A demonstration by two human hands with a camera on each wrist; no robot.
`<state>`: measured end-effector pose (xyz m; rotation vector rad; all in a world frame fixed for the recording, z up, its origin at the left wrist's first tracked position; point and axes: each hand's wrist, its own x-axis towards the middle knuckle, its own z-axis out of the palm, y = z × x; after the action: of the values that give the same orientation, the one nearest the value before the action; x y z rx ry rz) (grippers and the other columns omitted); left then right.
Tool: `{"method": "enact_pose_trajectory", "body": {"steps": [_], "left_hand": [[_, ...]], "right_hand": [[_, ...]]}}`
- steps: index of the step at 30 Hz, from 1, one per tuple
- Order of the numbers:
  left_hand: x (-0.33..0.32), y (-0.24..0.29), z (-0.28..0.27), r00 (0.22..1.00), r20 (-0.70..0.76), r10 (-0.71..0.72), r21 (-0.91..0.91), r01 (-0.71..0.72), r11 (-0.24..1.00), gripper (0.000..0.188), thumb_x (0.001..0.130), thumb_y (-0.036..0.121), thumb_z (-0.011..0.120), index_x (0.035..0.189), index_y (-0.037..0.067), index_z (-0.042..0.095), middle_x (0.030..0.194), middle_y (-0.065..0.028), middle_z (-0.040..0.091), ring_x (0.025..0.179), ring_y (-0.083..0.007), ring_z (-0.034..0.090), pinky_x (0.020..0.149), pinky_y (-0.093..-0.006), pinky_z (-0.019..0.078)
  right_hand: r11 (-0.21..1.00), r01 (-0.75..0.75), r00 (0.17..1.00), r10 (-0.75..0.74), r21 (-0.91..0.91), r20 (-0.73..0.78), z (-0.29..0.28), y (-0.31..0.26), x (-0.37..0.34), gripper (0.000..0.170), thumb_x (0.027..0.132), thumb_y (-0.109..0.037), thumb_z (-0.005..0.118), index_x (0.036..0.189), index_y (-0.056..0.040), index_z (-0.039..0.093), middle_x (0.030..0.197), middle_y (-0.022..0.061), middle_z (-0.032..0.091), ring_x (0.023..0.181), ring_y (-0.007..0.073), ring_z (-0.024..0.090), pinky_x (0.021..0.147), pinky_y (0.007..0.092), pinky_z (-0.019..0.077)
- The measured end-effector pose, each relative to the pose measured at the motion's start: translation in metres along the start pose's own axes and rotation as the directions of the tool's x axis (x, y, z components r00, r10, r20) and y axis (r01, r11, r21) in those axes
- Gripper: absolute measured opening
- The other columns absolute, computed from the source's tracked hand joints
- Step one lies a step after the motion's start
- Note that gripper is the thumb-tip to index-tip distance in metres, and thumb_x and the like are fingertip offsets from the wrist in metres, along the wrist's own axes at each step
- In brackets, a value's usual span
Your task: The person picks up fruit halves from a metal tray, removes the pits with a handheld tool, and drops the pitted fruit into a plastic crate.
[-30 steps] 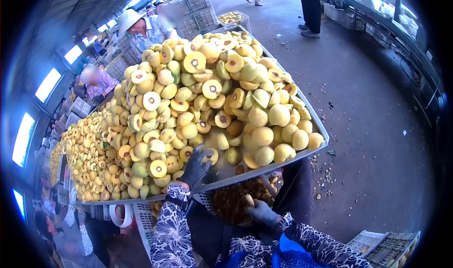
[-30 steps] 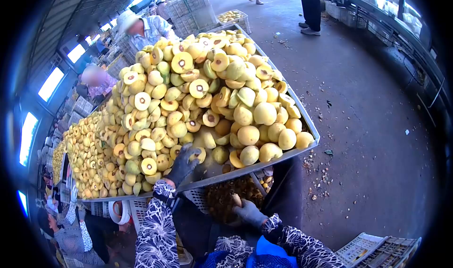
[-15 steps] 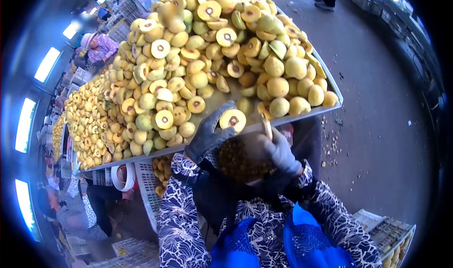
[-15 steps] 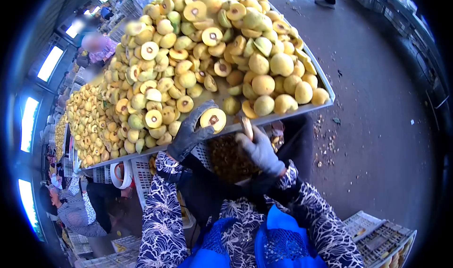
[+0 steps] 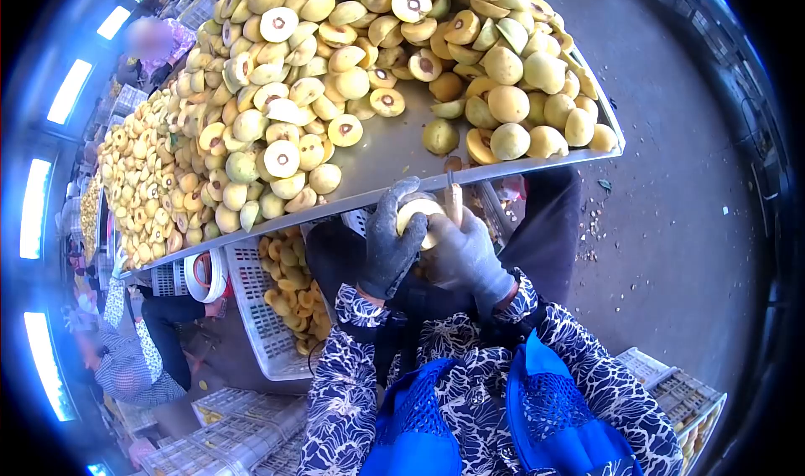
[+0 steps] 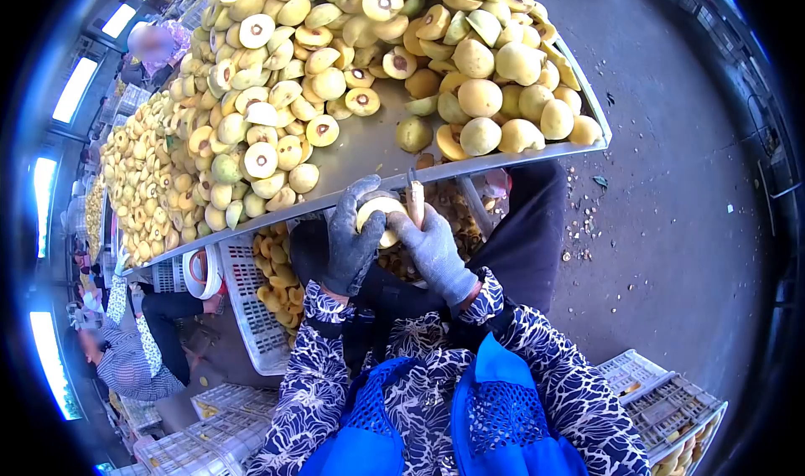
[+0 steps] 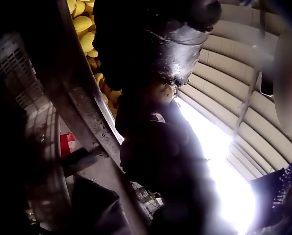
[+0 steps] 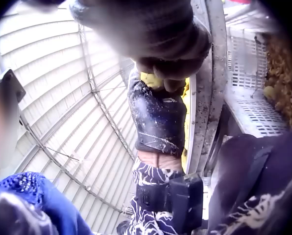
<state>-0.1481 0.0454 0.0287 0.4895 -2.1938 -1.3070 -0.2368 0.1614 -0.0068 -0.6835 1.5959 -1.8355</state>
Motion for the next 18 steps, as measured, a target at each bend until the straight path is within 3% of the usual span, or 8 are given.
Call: {"method": "enact_pose_trajectory", "body": {"steps": [3, 5, 6, 7, 10, 12, 14, 18], "left_hand": [[-0.005, 0.005, 0.004, 0.992, -0.078, -0.103, -0.068, 0.097, 0.993, 0.052, 0.090, 0.016, 0.064, 0.135, -0.003, 0.047, 0.128, -0.0172, 0.056, 0.119, -0.0263, 0.056, 0.103, -0.0367, 0.0444], [-0.009, 0.010, 0.010, 0.959, -0.203, -0.198, -0.275, 0.139, 0.951, 0.056, 0.091, 0.020, 0.064, 0.137, -0.003, 0.044, 0.133, -0.0171, 0.053, 0.123, -0.0266, 0.053, 0.106, -0.0369, 0.0415], [-0.012, 0.001, 0.016, 0.976, -0.187, -0.112, -0.324, 0.046, 0.945, 0.063, 0.093, 0.031, 0.063, 0.140, -0.004, 0.040, 0.137, -0.0167, 0.050, 0.127, -0.0273, 0.049, 0.110, -0.0374, 0.0368], [-0.019, -0.001, 0.022, 0.973, -0.215, -0.086, -0.185, 0.046, 0.982, 0.069, 0.093, 0.039, 0.062, 0.142, -0.004, 0.039, 0.140, -0.0175, 0.048, 0.130, -0.0281, 0.045, 0.112, -0.0381, 0.0333], [-0.025, -0.009, 0.029, 0.916, -0.396, -0.070, -0.333, -0.072, 0.940, 0.070, 0.098, 0.047, 0.050, 0.145, -0.003, 0.035, 0.141, -0.0207, 0.049, 0.126, -0.0287, 0.050, 0.108, -0.0399, 0.0390], [-0.021, -0.008, 0.018, 0.917, -0.368, -0.155, -0.566, -0.089, 0.820, 0.073, 0.099, 0.053, 0.045, 0.146, -0.001, 0.033, 0.139, -0.0195, 0.049, 0.125, -0.0293, 0.051, 0.106, -0.0402, 0.0419], [-0.014, -0.004, 0.011, 0.910, -0.335, -0.243, -0.760, -0.109, 0.640, 0.074, 0.099, 0.057, 0.040, 0.146, 0.000, 0.033, 0.136, -0.0188, 0.050, 0.124, -0.0301, 0.052, 0.105, -0.0405, 0.0442], [-0.015, 0.017, -0.001, 0.889, -0.354, -0.289, -0.722, -0.064, 0.689, 0.076, 0.098, 0.066, 0.027, 0.140, 0.004, 0.040, 0.121, -0.0195, 0.059, 0.110, -0.0259, 0.059, 0.098, -0.0378, 0.0477]], "right_hand": [[0.866, -0.383, 0.917, 0.399, 0.321, 0.020, 0.004, -0.023, -0.001, 0.037, 0.095, -0.037, 0.058, 0.106, -0.0015, 0.060, 0.070, 0.0043, 0.061, 0.044, 0.0107, 0.051, 0.039, 0.0246, 0.0386], [0.801, -0.453, 0.886, 0.453, 0.391, 0.099, 0.001, -0.036, 0.002, 0.036, 0.096, -0.038, 0.057, 0.104, -0.0027, 0.058, 0.062, 0.0030, 0.057, 0.041, 0.0103, 0.047, 0.037, 0.0245, 0.0360], [0.766, -0.483, 0.871, 0.472, 0.424, 0.137, 0.001, -0.041, 0.003, 0.036, 0.096, -0.039, 0.056, 0.103, -0.0033, 0.057, 0.058, 0.0023, 0.054, 0.039, 0.0101, 0.045, 0.036, 0.0244, 0.0346], [0.819, -0.441, 0.896, 0.423, 0.368, 0.133, 0.006, -0.043, 0.003, 0.037, 0.097, -0.041, 0.055, 0.102, -0.0045, 0.057, 0.056, 0.0014, 0.052, 0.038, 0.0101, 0.044, 0.036, 0.0242, 0.0337], [0.903, -0.355, 0.921, 0.294, 0.243, 0.255, 0.007, -0.041, -0.003, 0.035, 0.096, -0.040, 0.059, 0.104, -0.0064, 0.056, 0.058, 0.0032, 0.053, 0.041, 0.0146, 0.048, 0.040, 0.0293, 0.0381], [0.997, -0.076, 0.981, 0.075, -0.002, 0.179, 0.005, -0.017, -0.006, 0.032, 0.093, -0.035, 0.064, 0.105, -0.0059, 0.056, 0.061, 0.0085, 0.056, 0.046, 0.0219, 0.055, 0.045, 0.0342, 0.0430], [0.918, 0.166, 0.974, -0.095, -0.360, 0.207, 0.000, -0.028, -0.005, 0.031, 0.087, -0.025, 0.071, 0.105, -0.0061, 0.056, 0.070, 0.0177, 0.062, 0.062, 0.0356, 0.065, 0.056, 0.0428, 0.0493], [0.751, 0.322, 0.934, -0.153, -0.576, 0.322, -0.002, -0.065, -0.006, 0.028, 0.085, -0.023, 0.072, 0.102, -0.0080, 0.056, 0.071, 0.0173, 0.063, 0.068, 0.0386, 0.065, 0.057, 0.0443, 0.0508]]}}
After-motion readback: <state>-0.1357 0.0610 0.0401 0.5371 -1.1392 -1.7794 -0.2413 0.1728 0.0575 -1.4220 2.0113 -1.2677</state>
